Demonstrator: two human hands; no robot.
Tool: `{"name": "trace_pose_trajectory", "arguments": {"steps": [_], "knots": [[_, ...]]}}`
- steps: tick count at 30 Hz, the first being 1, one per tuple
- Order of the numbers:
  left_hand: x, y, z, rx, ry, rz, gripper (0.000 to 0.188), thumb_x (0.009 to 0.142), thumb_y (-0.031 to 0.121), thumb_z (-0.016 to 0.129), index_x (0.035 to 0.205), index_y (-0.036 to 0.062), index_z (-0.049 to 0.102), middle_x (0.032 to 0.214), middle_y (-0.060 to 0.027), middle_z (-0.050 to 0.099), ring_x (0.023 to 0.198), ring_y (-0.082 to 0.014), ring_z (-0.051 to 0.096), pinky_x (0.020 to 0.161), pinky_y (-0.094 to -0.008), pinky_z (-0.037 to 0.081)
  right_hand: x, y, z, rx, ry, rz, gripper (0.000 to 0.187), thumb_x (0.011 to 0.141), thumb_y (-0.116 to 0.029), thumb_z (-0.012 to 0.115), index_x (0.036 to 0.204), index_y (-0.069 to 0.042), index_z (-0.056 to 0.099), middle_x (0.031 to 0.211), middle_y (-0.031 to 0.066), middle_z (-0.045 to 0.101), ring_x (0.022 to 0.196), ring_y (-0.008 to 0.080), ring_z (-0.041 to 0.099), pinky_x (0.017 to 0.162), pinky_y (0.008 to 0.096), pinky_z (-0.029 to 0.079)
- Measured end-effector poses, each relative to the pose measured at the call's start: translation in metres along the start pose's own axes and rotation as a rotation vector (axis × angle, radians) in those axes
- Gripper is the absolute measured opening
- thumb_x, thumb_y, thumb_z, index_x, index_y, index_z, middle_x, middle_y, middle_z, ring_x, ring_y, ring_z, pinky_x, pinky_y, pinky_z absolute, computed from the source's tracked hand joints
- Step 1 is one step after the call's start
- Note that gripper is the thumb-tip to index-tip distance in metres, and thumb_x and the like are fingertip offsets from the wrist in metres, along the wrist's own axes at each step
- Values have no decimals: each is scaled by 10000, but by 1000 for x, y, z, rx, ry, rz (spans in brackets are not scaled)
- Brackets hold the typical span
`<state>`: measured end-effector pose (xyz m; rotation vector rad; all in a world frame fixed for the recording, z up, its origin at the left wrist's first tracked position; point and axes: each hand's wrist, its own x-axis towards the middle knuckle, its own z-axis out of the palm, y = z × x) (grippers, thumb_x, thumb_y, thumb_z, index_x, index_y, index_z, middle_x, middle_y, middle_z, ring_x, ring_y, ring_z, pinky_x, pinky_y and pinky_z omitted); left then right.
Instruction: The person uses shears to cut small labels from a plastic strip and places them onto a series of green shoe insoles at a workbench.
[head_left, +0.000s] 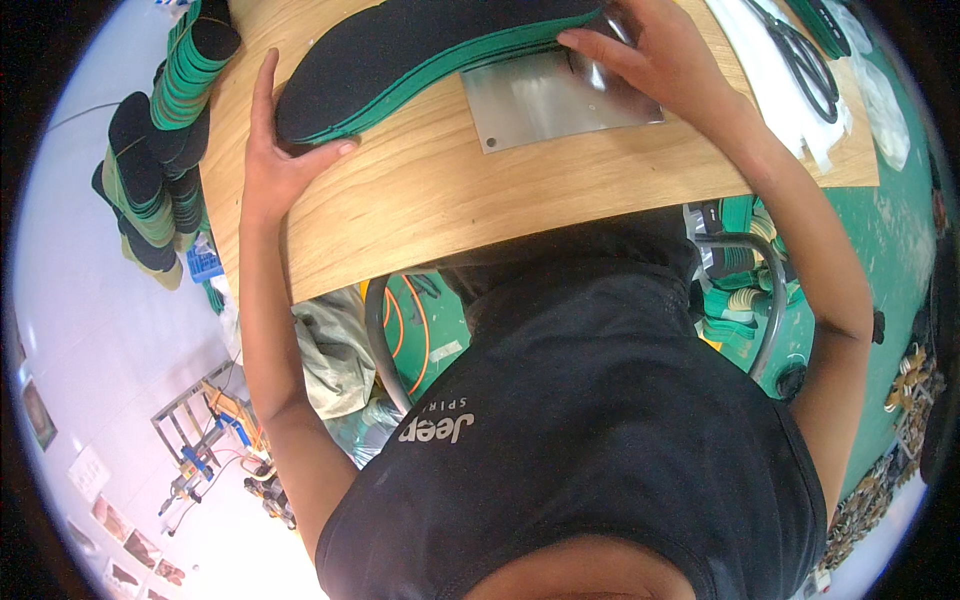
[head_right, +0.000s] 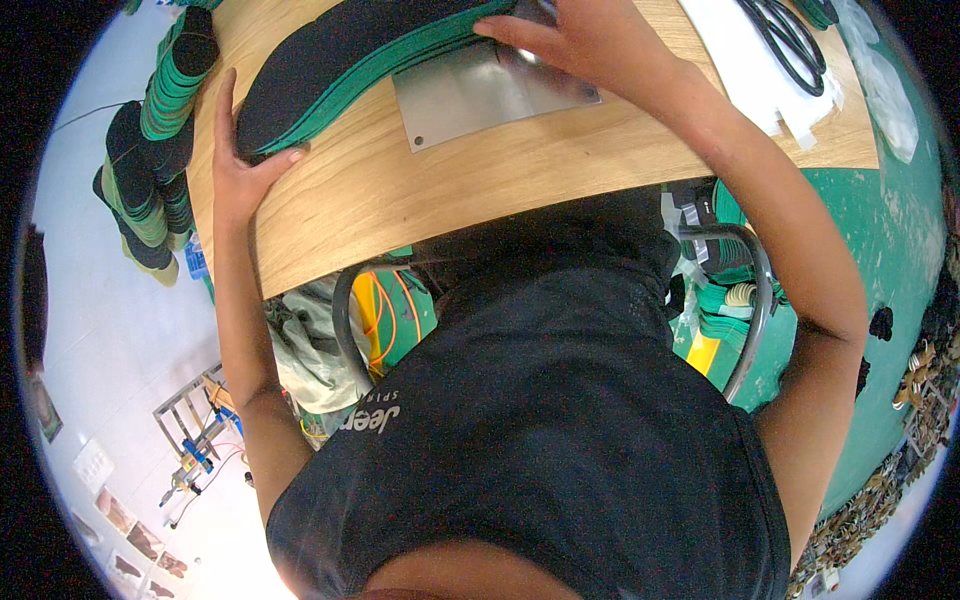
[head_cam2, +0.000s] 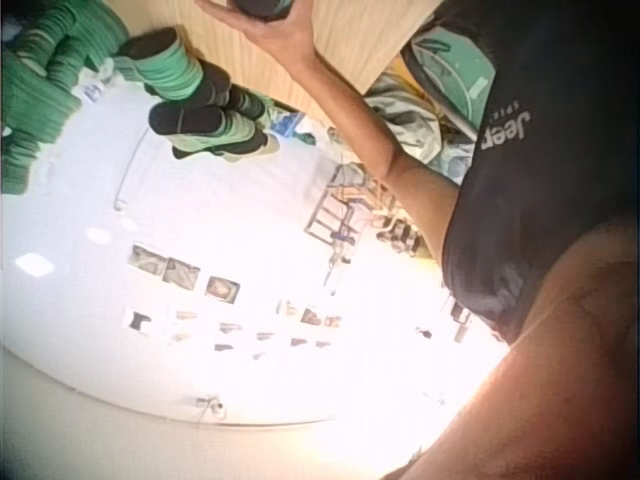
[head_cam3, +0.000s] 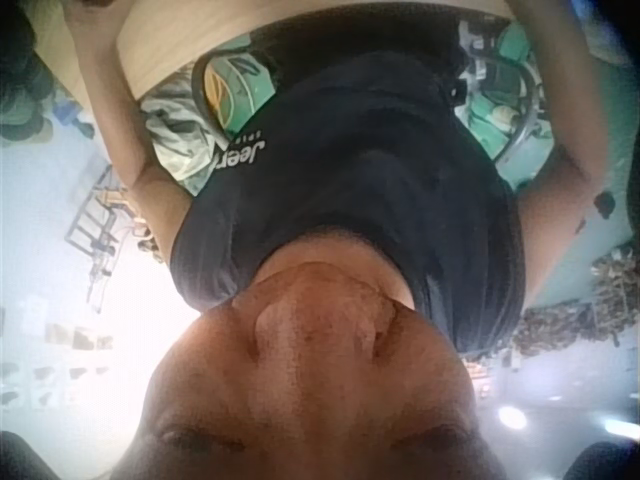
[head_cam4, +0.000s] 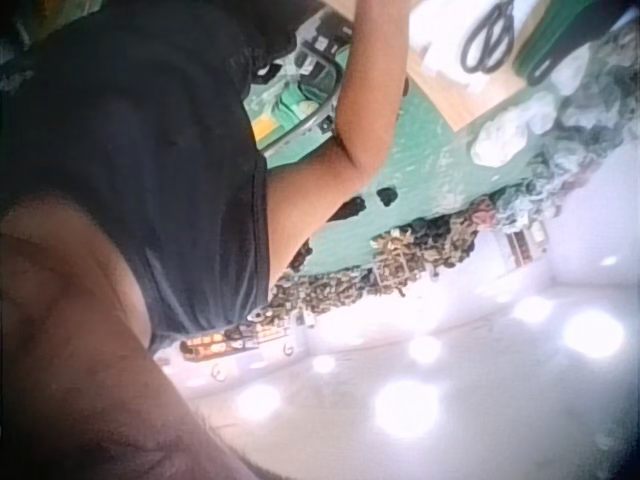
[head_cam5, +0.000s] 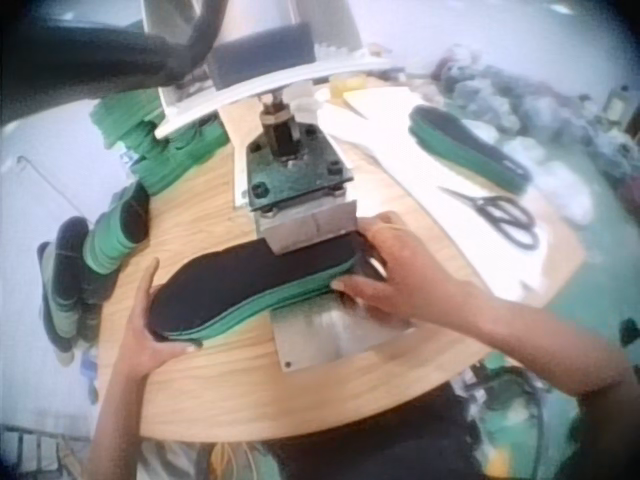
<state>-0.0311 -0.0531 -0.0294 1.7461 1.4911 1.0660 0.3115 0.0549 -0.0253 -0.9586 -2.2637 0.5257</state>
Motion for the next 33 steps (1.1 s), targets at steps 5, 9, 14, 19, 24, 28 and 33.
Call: {"name": "trace_pose_trajectory", "arguments": {"steps": [5, 9, 14, 19, 24, 28, 33], "knots": [[2, 1, 0, 92, 13, 10, 1115, 551, 99, 863, 1452, 96, 207, 1137, -172, 561, 1037, -228, 576, 915, -322, 452, -1, 3, 3, -24, 11, 1, 443, 703, -156, 743, 1069, 2, 550, 954, 194, 522, 920, 337, 500, 808, 394, 431], [3, -9, -7, 196, 9, 51, 1109, 555, 114, 862, 1453, 95, 212, 1137, -176, 564, 1039, -229, 574, 910, -322, 452, -3, 7, 5, -13, 85, -85, 423, 692, -150, 738, 1044, 3, 558, 940, 205, 530, 914, 344, 503, 808, 400, 433], [3, 3, -1, 165, 30, -8, 1117, 559, 120, 860, 1459, 107, 199, 1178, -184, 543, 1057, -235, 566, 912, -324, 455, 1, -5, -1, -62, -7, 49, 372, 700, -137, 698, 1017, 8, 568, 928, 237, 545, 934, 383, 517, 818, 419, 439], [-1, 5, -4, -46, -1, -60, 1083, 606, 114, 826, 1467, 123, 169, 1297, -205, 452, 1158, -259, 496, 939, -374, 438, -2, -8, -14, 111, -76, 81, 486, 730, -170, 682, 1143, 17, 507, 963, 274, 535, 944, 421, 519, 832, 443, 435], [-29, 8, -34, 86, 187, 52, 805, 814, 191, 634, 1460, 73, 167, 1389, -211, 382, 1265, -269, 396, 1034, -416, 307, 13, 42, -69, -63, 203, 151, 404, 802, -176, 661, 1141, 5, 536, 942, 157, 608, 778, 260, 607, 677, 340, 500], [-45, 23, -44, 111, 375, 62, 636, 885, 110, 537, 1435, 43, 225, 1305, -196, 473, 1170, -219, 470, 969, -351, 372, 77, 104, -106, -387, 214, 15, 227, 787, -204, 617, 814, 21, 629, 798, 198, 616, 766, 340, 602, 707, 403, 487], [-48, 41, -34, 112, 429, 57, 514, 919, 82, 488, 1399, 25, 314, 1185, -166, 555, 1065, -180, 531, 905, -294, 414, 147, 156, -116, -442, 221, 57, 267, 790, -252, 600, 817, 9, 646, 859, 222, 634, 829, 372, 607, 747, 439, 478]]}}
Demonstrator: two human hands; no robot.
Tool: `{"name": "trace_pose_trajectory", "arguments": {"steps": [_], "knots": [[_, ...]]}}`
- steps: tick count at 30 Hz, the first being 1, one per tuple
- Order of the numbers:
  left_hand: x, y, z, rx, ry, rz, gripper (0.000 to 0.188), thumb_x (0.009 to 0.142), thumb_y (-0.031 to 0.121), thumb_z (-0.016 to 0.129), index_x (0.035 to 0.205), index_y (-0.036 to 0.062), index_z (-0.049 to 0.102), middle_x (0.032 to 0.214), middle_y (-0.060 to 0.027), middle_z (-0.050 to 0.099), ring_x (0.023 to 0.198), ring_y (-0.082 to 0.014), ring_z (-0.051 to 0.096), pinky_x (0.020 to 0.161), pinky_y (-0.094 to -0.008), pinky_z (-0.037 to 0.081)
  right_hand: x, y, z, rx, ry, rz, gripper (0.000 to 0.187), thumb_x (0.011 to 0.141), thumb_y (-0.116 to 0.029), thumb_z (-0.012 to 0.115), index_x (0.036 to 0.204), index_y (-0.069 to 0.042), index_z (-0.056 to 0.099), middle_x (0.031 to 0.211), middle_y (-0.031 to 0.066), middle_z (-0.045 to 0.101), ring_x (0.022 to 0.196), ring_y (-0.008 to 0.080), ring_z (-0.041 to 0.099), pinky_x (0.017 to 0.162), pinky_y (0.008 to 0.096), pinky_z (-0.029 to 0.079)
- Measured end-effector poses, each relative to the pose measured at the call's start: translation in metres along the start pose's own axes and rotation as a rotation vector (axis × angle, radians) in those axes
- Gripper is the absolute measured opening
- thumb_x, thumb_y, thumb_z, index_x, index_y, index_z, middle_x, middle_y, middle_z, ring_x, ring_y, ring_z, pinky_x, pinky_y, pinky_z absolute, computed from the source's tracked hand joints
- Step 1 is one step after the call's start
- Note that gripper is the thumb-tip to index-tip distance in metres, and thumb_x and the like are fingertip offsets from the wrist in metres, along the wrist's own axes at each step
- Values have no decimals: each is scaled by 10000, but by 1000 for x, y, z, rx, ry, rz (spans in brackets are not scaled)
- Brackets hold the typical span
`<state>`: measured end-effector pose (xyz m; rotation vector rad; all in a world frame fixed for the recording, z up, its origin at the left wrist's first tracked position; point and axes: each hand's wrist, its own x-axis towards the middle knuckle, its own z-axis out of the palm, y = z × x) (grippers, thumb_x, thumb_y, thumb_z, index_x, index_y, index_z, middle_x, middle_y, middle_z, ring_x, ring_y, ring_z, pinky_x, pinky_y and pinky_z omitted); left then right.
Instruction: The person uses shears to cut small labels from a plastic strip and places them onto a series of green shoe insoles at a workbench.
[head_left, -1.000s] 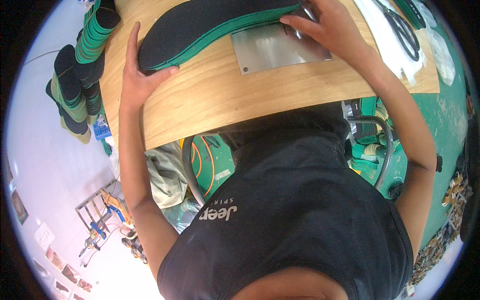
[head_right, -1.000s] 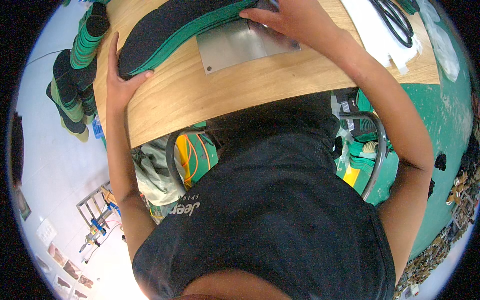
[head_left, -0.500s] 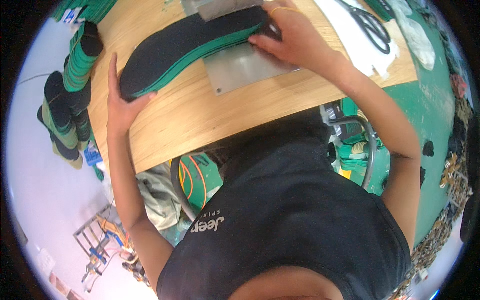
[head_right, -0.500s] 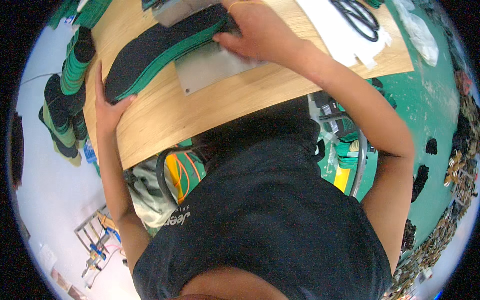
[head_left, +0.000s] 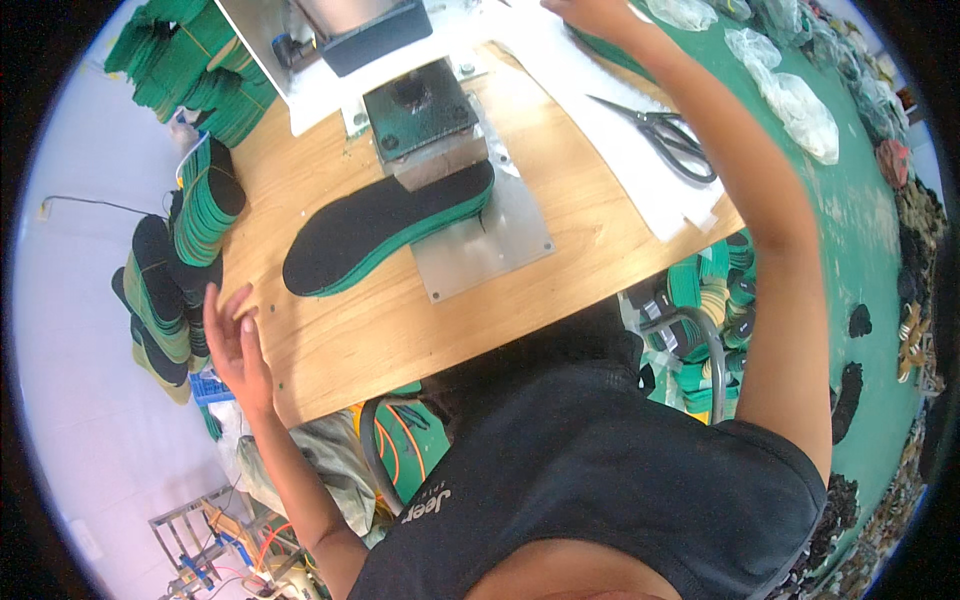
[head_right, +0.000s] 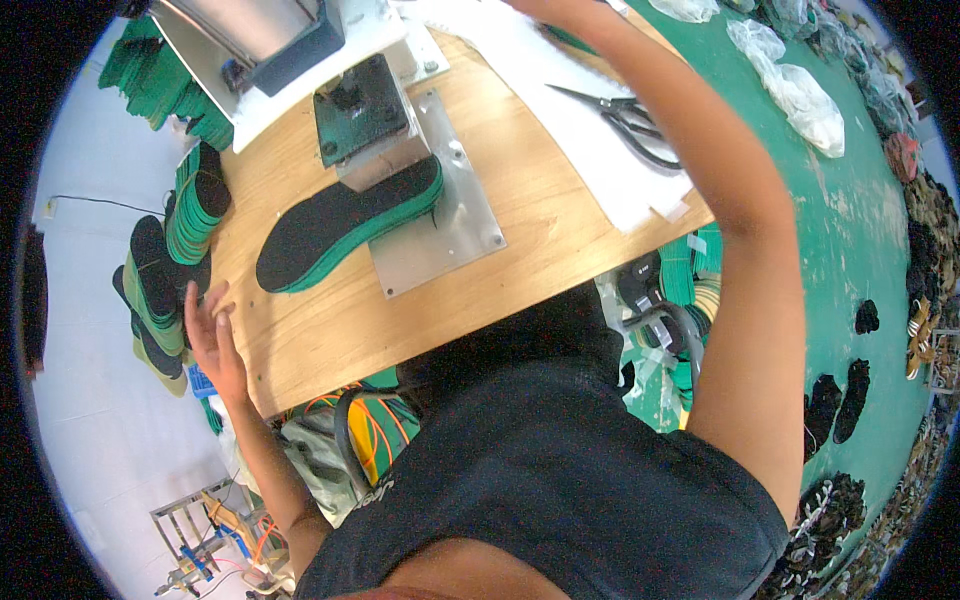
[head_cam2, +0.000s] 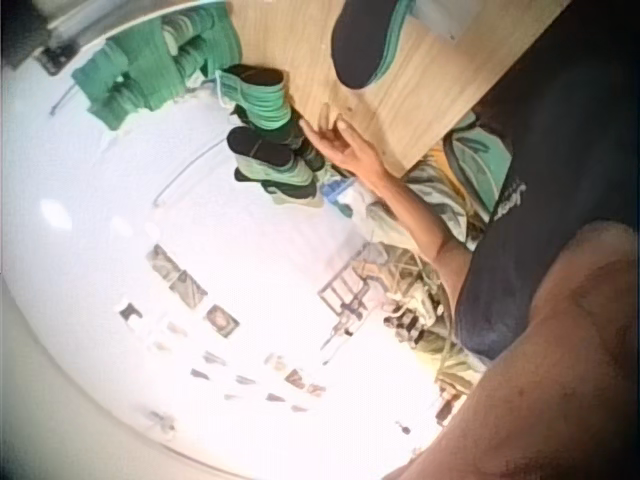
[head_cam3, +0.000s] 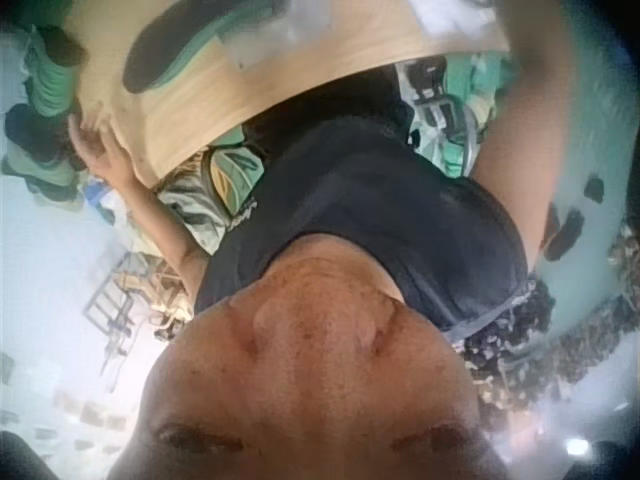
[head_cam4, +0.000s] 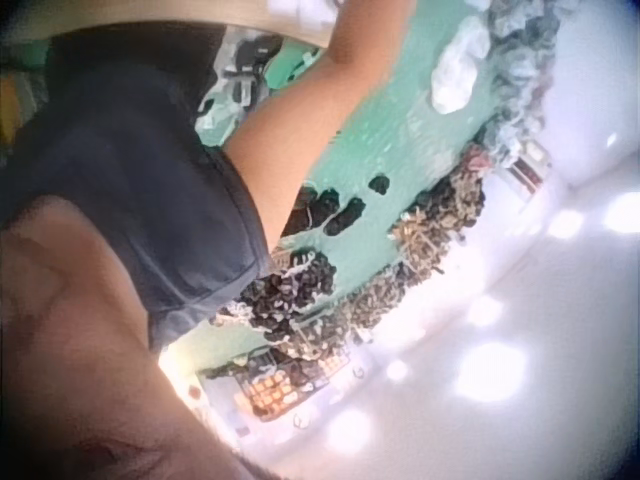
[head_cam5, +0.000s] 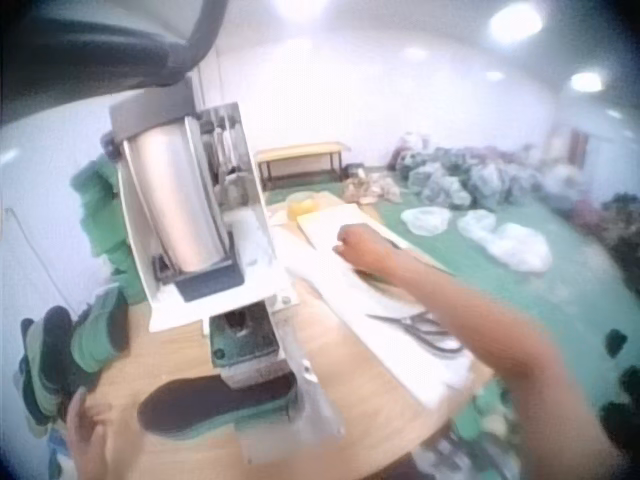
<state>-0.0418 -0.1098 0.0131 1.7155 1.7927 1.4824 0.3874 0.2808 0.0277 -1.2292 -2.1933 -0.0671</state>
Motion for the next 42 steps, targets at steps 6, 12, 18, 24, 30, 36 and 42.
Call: {"name": "trace_pose_trajectory", "arguments": {"steps": [6, 12, 18, 24, 30, 36, 42], "knots": [[-18, -20, 6, -23, 31, -62, 438, 939, 80, 476, 1354, -14, 377, 1137, -154, 593, 967, -149, 559, 836, -270, 447, 11, -31, 49, -195, -191, 146, 465, 757, -450, 689, 840, 7, 670, 799, 165, 665, 767, 326, 638, 704, 396, 500], [-27, -20, -2, 2, 91, -146, 387, 939, 103, 484, 1298, -32, 439, 1069, -135, 624, 922, -143, 569, 811, -266, 458, 30, 4, 82, -70, -196, 231, 325, 784, -333, 656, 840, -13, 664, 839, 185, 653, 794, 341, 624, 727, 429, 491], [-18, 0, 10, -44, 179, -67, 251, 935, 63, 463, 1125, -45, 585, 1034, -122, 631, 874, -150, 572, 799, -273, 460, 39, 49, 62, 40, 176, 33, 294, 758, -284, 631, 739, 7, 665, 790, 217, 642, 777, 367, 624, 714, 448, 491], [-26, 68, 114, -304, -65, 102, 248, 877, 145, 516, 1029, -5, 642, 972, -116, 611, 902, -205, 556, 827, -318, 435, -59, -90, -66, 540, 294, 43, 227, 888, -237, 565, 869, -17, 615, 698, 83, 624, 629, 155, 617, 590, 284, 478], [-33, 114, 192, -753, -187, 2, 698, 879, 579, 397, 1107, -50, 596, 1044, -157, 578, 995, -252, 527, 881, -368, 398, -172, -217, -125, 576, -201, -514, 153, 856, -249, 561, 824, -99, 563, 674, 115, 590, 635, 315, 607, 526, 415, 456], [-18, 143, 144, -1133, -118, 9, 427, 926, 365, 488, 1131, -1, 570, 778, -64, 546, 816, -201, 519, 675, -291, 435, -254, -228, -107, 736, -331, -717, 247, 812, -238, 621, 720, -59, 478, 597, 113, 516, 571, 346, 554, 523, 425, 451], [-31, 124, 129, -1027, -196, -138, 294, 981, 260, 409, 1048, 15, 555, 553, -6, 419, 581, -130, 431, 506, -255, 363, -233, -114, -87, 360, 175, -47, 318, 770, -173, 695, 1029, -32, 578, 995, 146, 615, 961, 288, 597, 850, 380, 470]]}}
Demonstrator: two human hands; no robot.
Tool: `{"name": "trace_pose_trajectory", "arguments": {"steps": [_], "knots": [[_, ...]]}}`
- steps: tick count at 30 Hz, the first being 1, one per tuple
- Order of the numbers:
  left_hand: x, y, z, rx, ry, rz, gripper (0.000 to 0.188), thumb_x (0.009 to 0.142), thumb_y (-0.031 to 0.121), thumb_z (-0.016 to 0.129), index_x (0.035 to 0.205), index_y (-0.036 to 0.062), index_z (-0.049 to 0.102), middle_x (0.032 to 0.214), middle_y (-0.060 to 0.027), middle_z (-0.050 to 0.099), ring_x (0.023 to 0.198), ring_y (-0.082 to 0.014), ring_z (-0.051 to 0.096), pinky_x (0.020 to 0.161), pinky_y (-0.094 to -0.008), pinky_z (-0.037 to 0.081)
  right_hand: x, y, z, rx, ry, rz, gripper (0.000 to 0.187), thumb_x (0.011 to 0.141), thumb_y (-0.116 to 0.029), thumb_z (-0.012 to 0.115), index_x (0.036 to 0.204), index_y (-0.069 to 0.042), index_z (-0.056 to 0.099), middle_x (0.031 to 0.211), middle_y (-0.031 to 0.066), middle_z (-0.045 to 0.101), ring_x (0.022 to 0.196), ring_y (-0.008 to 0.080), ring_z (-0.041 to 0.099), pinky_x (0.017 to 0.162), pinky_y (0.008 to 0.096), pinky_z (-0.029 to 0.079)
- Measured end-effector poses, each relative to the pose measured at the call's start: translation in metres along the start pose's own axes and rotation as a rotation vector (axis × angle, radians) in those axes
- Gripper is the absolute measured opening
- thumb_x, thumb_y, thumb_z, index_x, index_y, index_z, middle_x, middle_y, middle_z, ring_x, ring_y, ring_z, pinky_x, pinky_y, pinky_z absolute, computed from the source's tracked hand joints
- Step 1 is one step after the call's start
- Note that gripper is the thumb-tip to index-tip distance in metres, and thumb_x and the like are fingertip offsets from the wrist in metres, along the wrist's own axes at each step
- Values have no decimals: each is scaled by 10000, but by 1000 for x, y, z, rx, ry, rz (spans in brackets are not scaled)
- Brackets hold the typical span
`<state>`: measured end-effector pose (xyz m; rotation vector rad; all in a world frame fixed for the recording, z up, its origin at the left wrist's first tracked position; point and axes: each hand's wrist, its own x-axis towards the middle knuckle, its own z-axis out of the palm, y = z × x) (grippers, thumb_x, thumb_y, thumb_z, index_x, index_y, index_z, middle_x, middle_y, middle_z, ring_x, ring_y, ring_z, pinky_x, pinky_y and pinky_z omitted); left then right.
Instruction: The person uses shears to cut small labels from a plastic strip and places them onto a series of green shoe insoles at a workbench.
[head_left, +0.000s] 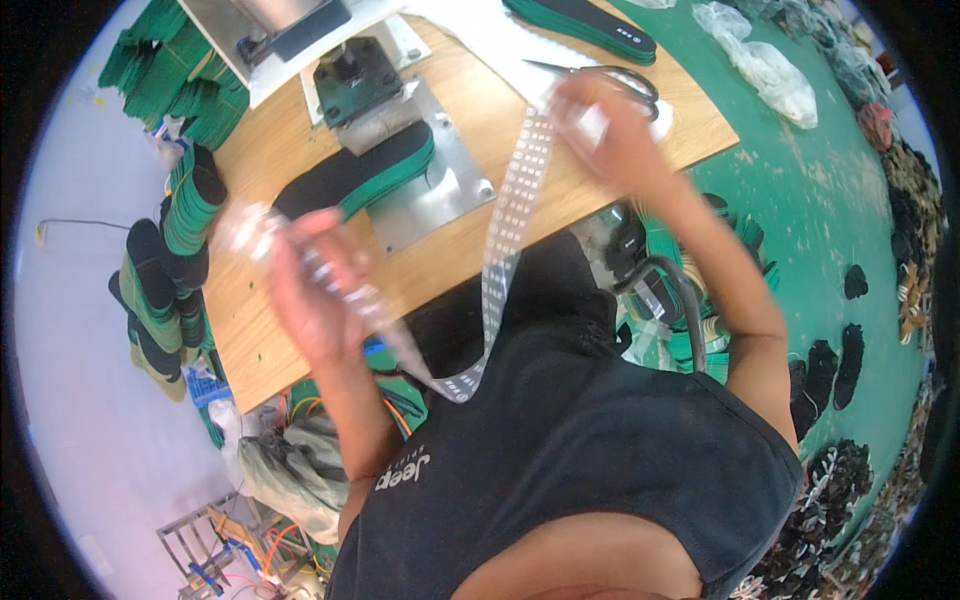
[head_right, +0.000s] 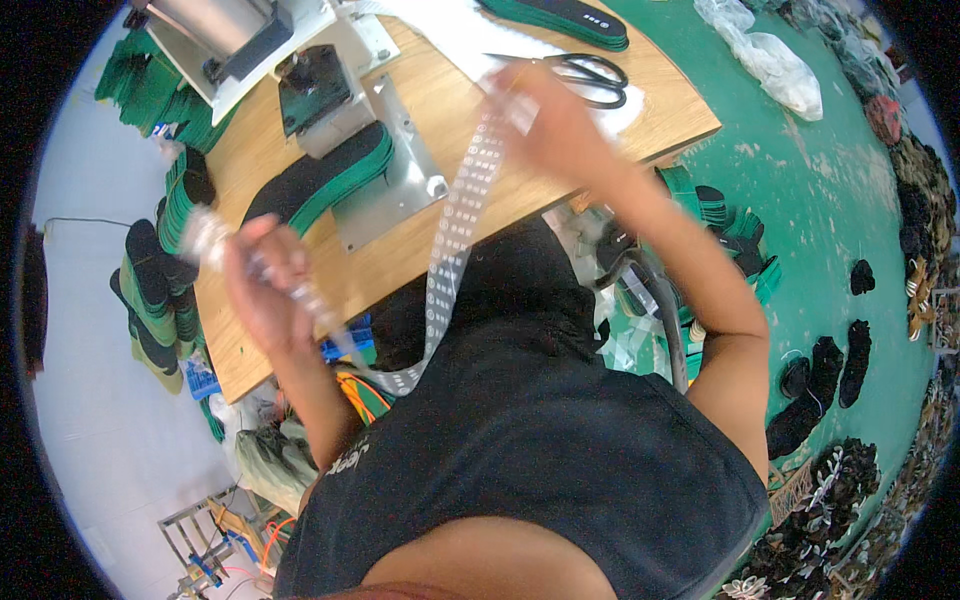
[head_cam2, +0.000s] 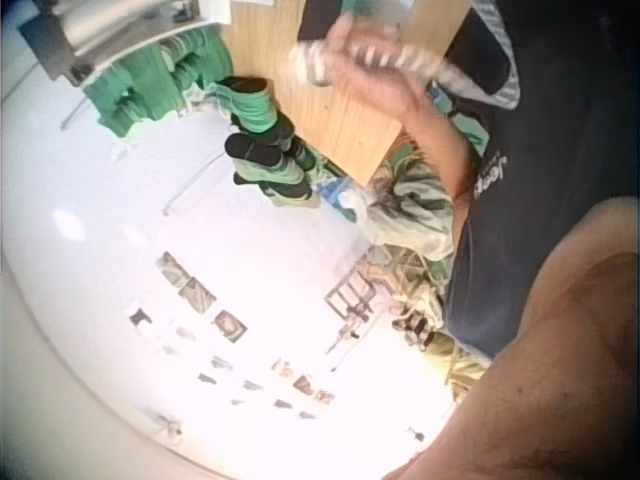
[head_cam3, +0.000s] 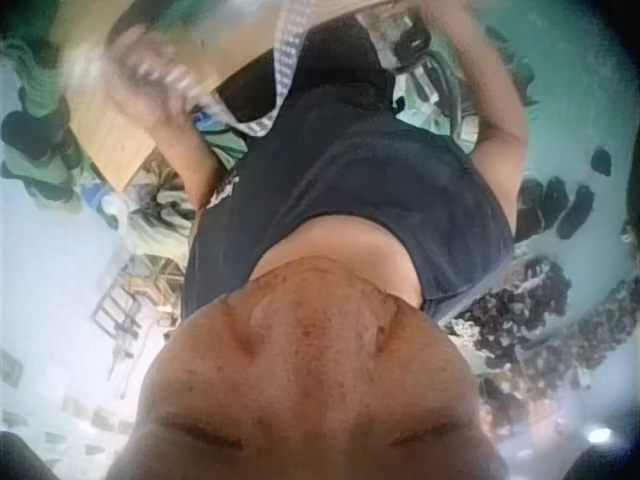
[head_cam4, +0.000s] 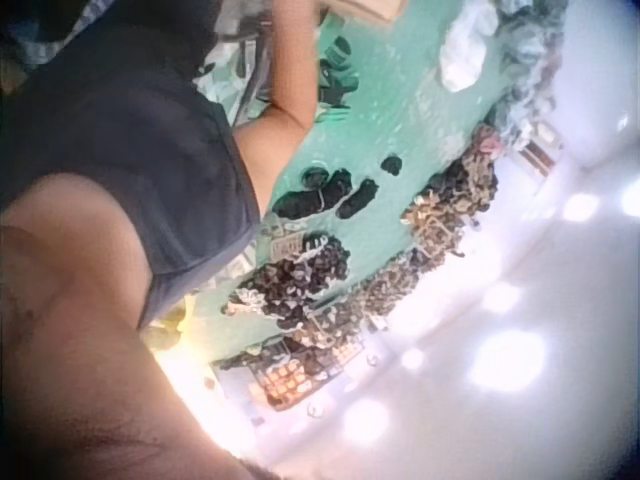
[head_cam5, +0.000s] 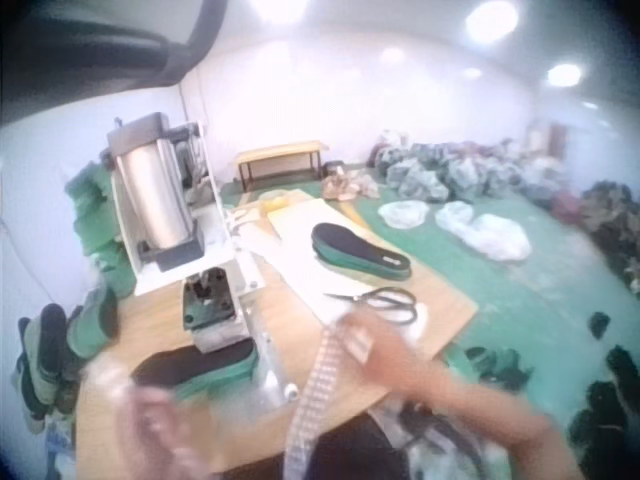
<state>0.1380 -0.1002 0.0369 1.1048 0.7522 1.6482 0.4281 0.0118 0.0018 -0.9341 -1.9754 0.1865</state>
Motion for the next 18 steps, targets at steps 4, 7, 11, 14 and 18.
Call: {"name": "trace_pose_trajectory", "arguments": {"steps": [4, 7, 11, 14, 18], "knots": [[-3, -30, 12, 47, 59, -351, 303, 978, 271, 392, 1055, 16, 535, 553, -87, 525, 459, -174, 513, 426, -286, 423, 19, 117, -41, -486, -399, 172, 325, 727, -134, 618, 1013, 15, 575, 933, 223, 615, 942, 376, 576, 825, 429, 449], [2, -36, 21, 54, 129, -477, 281, 971, 263, 400, 1084, 31, 509, 661, -120, 600, 545, -210, 596, 465, -307, 484, 25, 127, -45, -402, -437, 185, 356, 709, -160, 631, 1006, 28, 574, 953, 228, 618, 920, 371, 588, 797, 411, 459], [4, -52, 4, 105, -3, -329, 195, 934, 192, 509, 996, 21, 579, 828, -93, 647, 709, -174, 640, 612, -273, 520, 36, 107, -43, -460, -527, 292, 372, 726, -119, 612, 1066, 24, 570, 919, 200, 625, 867, 322, 609, 769, 369, 469], [6, -53, -7, 120, -51, -335, 145, 888, 111, 577, 979, 0, 599, 845, -82, 653, 737, -148, 644, 671, -252, 518, 31, 107, -54, -220, -384, 376, 388, 748, -148, 620, 1097, 12, 566, 865, 115, 625, 767, 211, 608, 702, 308, 471], [10, -51, -14, 124, -68, -389, 134, 877, 69, 561, 978, -14, 591, 823, -88, 650, 711, -164, 651, 652, -272, 531, 16, 10, -70, 373, -349, 668, 377, 772, -140, 666, 1103, -7, 543, 833, -16, 550, 711, 79, 531, 649, 219, 436]]}}
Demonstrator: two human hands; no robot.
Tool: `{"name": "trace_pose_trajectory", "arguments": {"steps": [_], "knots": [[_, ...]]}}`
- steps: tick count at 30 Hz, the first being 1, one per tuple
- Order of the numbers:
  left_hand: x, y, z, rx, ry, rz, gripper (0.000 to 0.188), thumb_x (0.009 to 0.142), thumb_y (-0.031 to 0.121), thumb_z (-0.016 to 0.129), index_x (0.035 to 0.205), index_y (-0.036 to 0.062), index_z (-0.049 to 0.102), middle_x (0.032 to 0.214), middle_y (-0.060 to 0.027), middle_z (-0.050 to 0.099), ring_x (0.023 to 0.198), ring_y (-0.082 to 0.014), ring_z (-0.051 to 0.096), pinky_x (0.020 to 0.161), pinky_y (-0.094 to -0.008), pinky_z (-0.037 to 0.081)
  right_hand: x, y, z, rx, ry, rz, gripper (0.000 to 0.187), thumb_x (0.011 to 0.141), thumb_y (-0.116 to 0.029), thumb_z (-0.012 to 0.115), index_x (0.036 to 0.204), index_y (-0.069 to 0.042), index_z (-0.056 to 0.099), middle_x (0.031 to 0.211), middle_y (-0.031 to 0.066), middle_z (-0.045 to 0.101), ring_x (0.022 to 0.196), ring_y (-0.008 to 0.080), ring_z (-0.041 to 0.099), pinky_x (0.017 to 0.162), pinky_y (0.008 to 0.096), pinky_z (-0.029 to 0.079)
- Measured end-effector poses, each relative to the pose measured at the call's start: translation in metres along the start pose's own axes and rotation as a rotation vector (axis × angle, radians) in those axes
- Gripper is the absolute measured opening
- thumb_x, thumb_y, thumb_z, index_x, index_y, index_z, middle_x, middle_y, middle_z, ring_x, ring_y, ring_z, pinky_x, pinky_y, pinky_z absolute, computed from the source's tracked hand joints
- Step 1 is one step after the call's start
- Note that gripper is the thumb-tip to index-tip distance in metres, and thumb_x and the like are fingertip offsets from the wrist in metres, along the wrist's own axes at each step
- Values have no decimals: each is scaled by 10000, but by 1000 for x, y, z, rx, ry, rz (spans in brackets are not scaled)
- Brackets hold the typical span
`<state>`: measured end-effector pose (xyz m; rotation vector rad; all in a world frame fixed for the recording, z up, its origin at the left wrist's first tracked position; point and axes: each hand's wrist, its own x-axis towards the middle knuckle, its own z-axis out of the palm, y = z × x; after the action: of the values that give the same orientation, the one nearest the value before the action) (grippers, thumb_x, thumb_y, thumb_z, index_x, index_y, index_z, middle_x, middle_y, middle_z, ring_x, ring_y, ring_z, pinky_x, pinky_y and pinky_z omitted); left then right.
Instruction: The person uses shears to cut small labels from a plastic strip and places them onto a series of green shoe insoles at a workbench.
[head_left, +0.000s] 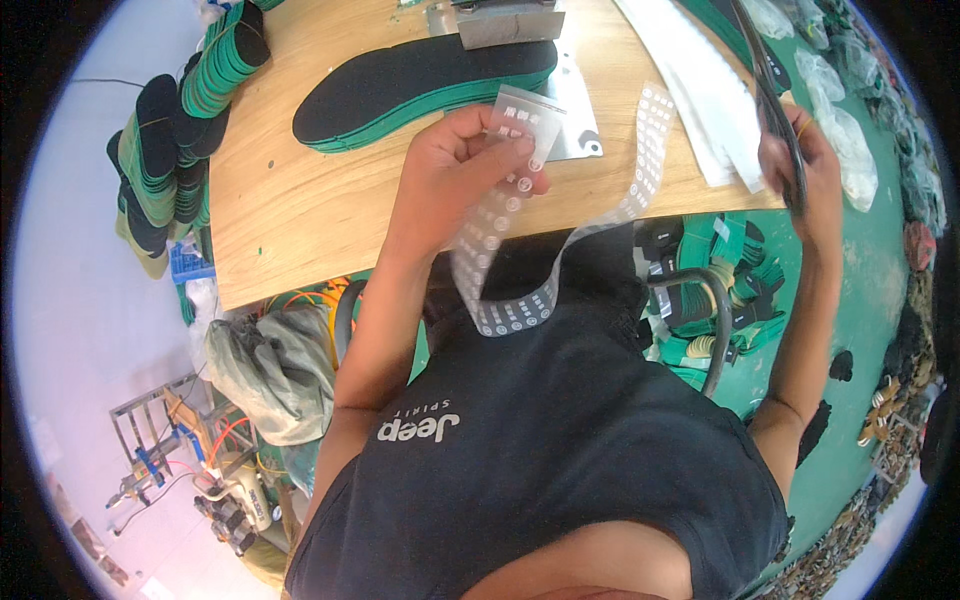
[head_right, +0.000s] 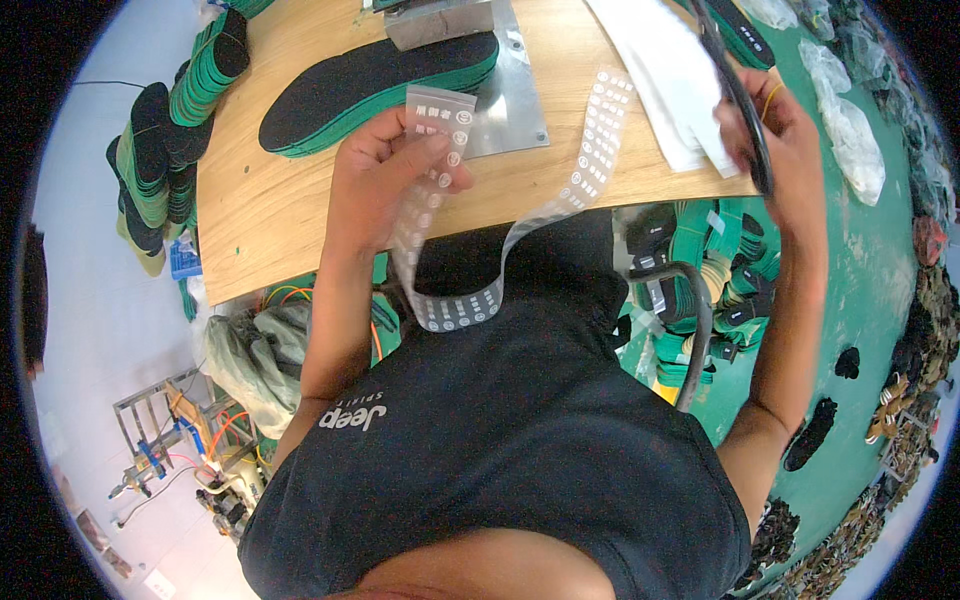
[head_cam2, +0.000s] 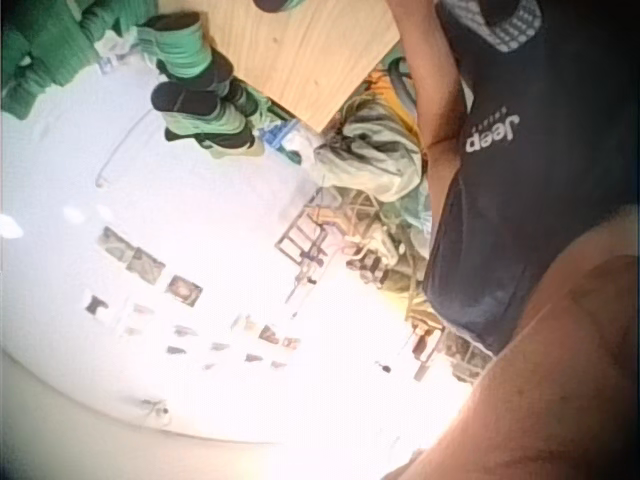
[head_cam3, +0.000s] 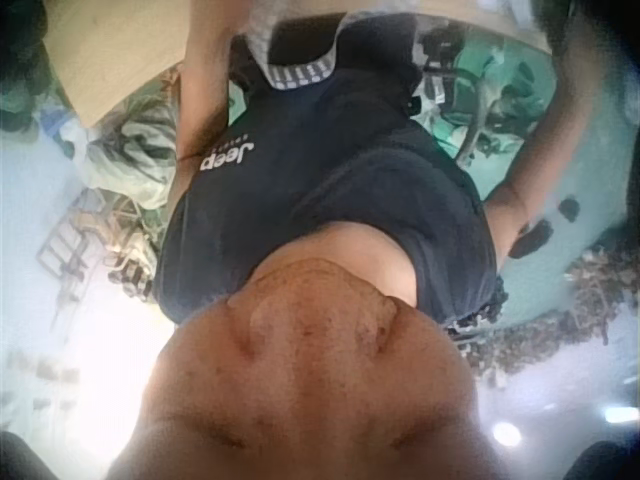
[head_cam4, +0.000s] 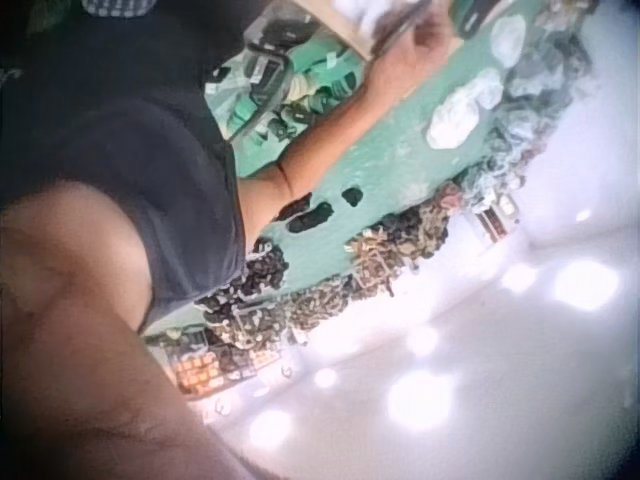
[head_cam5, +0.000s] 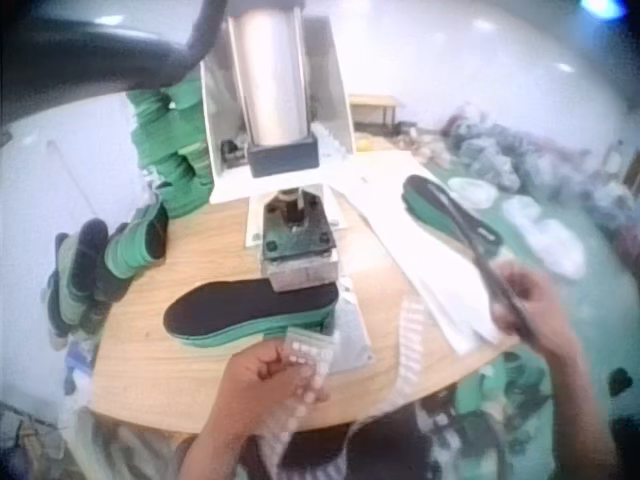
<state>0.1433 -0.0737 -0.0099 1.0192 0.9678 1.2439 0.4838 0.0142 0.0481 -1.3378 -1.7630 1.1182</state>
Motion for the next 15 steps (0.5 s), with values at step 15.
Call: {"name": "trace_pose_trajectory", "arguments": {"steps": [15], "knots": [[14, 9, 15, -78, 283, 128, 85, 851, 74, 607, 879, 1, 642, 721, -24, 627, 534, -34, 512, 448, -167, 363, -42, -16, 80, 337, -556, 287, 806, 588, -511, 837, 1089, 15, 488, 870, 11, 496, 754, 88, 484, 655, 224, 409]]}}
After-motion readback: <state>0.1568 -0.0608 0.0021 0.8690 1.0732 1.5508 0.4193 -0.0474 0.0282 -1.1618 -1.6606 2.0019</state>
